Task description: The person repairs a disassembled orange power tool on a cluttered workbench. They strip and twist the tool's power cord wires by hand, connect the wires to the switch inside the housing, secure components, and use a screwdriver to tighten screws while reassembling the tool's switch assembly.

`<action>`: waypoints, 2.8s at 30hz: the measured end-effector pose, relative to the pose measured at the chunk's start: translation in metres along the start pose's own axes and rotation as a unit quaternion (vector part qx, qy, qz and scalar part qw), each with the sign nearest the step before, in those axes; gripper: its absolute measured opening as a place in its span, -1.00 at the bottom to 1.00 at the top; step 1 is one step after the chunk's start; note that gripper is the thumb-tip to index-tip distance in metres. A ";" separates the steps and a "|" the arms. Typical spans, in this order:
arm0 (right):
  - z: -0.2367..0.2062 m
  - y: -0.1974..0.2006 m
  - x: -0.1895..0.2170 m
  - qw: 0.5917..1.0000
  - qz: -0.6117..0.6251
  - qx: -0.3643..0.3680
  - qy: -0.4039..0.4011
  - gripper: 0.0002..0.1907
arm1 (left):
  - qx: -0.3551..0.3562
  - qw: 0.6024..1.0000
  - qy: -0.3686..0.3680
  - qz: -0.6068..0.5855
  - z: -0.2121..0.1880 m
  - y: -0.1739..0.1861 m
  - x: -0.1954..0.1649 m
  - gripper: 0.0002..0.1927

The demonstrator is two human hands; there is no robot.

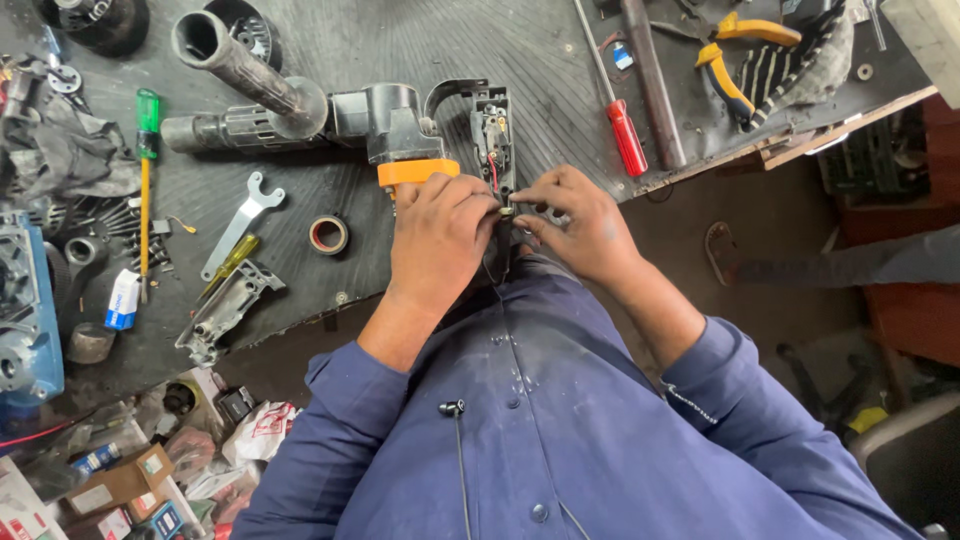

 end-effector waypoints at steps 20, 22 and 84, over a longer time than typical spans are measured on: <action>0.013 -0.005 -0.005 0.994 -0.070 0.082 0.015 -0.73 | 0.023 1.000 0.008 0.010 0.005 -0.007 -0.003 -0.85; 0.019 0.005 -0.018 0.994 -0.094 0.057 0.010 -0.70 | 0.024 1.000 0.012 0.001 0.008 -0.006 -0.005 -0.84; 0.034 -0.004 -0.022 0.963 0.094 0.076 0.240 -0.79 | -0.190 0.966 -0.008 -0.175 0.048 0.088 -0.107 -0.66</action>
Point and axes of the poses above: each hand's wrist, its own z-axis towards the middle knuckle, its own y-axis out of the back of the hand, x = y × z, the point moved 6 cm from there along z, towards the middle knuckle, and after that the axes turned 14 degrees about -x, right-handed, at the moved point
